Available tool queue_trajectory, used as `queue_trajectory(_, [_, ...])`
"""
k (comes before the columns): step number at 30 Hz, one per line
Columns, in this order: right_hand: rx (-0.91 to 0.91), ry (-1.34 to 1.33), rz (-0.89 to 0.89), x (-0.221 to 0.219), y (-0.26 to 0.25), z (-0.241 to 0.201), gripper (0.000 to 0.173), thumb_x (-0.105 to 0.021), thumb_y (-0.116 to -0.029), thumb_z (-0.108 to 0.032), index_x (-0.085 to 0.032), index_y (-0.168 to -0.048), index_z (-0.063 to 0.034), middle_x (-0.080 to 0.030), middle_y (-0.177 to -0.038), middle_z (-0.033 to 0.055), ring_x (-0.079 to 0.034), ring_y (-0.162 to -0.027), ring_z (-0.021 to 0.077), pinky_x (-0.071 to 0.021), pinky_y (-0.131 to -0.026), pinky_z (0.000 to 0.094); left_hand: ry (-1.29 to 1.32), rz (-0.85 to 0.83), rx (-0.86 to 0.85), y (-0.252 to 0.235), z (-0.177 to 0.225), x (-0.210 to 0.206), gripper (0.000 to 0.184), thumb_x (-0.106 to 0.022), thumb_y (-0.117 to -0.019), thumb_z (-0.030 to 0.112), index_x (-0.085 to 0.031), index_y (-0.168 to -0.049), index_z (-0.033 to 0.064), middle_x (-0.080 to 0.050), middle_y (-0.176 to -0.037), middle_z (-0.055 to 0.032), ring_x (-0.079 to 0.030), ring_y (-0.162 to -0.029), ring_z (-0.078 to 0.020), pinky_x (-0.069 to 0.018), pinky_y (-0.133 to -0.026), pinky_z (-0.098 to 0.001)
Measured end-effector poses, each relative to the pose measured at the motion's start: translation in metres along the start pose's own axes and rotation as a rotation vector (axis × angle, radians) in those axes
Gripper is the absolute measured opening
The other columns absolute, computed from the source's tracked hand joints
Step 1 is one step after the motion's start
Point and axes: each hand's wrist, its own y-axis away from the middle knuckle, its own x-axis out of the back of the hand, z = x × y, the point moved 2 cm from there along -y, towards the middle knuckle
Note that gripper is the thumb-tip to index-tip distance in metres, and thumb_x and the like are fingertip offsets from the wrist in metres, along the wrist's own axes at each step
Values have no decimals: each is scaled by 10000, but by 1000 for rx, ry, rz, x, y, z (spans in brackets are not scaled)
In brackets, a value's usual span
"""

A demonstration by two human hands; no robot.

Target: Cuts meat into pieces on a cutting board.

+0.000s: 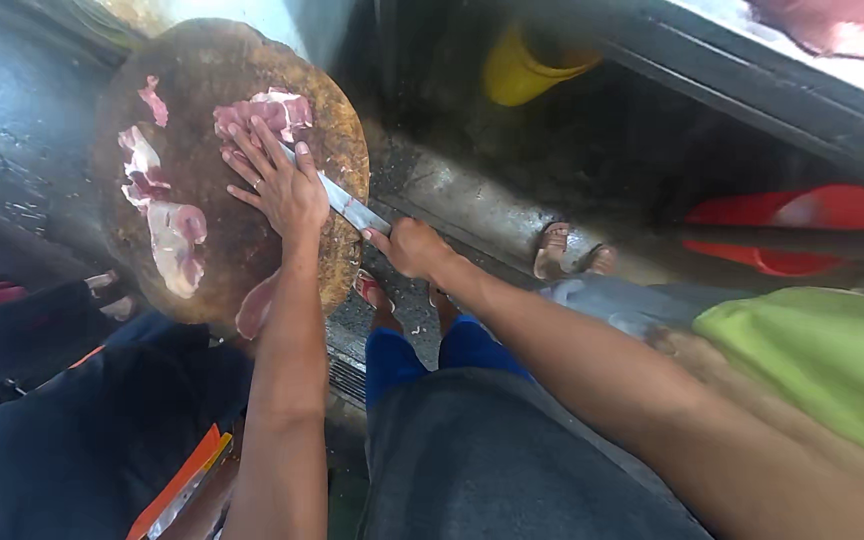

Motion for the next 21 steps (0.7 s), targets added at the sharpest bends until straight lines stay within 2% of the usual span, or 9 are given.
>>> queue_trajectory(4, [13,-15,-2,-18,22,34,700,-413,-1020,-675,-661,-932,-27,-675,-829,196,-707,-779,367,-580,-696,583,9,3,-19,1,0,3,741,-175,-1042,642,-1,-1671,291,124,-1737,-33,87,-1590,-368,-4,-1160,-784])
queue_trajectory(6, [-7,-47,-61,-18,25,35,692,-415,-1025,-665,-652,-926,-23,-657,-798,182,-692,-718,331,-581,-676,538,3,-8,-21,1,2,4,749,-174,-1039,652,2,-1671,291,116,-1738,-33,75,-1590,-377,-7,-1155,-785])
queue_trajectory(8, [-3,-59,-68,-17,18,27,711,-412,-1012,-688,-653,-897,-29,-653,-764,174,-687,-680,324,-580,-641,536,4,-19,-20,1,2,3,757,-177,-1041,650,28,-1670,282,136,-1735,-33,98,-1589,-370,12,-1157,-784])
queue_trajectory(13, [28,-30,-109,-10,-7,-6,755,-372,-1011,-711,-647,-907,-16,-657,-812,197,-690,-752,358,-560,-666,571,26,23,-9,-2,1,0,784,-204,-1032,655,8,-1672,256,98,-1739,-60,61,-1594,-361,-7,-1165,-775])
queue_trajectory(16, [62,-18,-86,-11,-4,-7,744,-380,-1015,-697,-652,-911,-12,-666,-842,203,-695,-796,368,-561,-696,580,247,112,7,-1,-11,12,806,-274,-1032,646,-30,-1674,225,36,-1741,-81,10,-1601,-308,-40,-1201,-733])
queue_trajectory(18, [63,3,-86,-5,-2,-4,747,-376,-1018,-692,-656,-907,-8,-669,-852,208,-697,-807,369,-562,-709,577,368,189,48,1,-23,28,784,-277,-1044,598,-43,-1672,191,20,-1736,-116,-14,-1599,-312,-73,-1198,-716])
queue_trajectory(19, [55,17,-96,-4,-2,-3,756,-365,-1016,-699,-653,-903,-9,-667,-847,207,-698,-793,365,-565,-698,569,337,160,51,6,-28,31,779,-234,-1049,611,-12,-1672,201,55,-1737,-104,14,-1600,-314,-58,-1200,-717])
queue_trajectory(21, [49,39,-112,-5,-2,-2,767,-352,-1013,-708,-650,-909,-9,-666,-849,210,-702,-786,367,-571,-690,570,192,38,9,20,-30,26,812,-230,-1036,646,17,-1671,205,105,-1734,-95,61,-1593,-361,-30,-1169,-775])
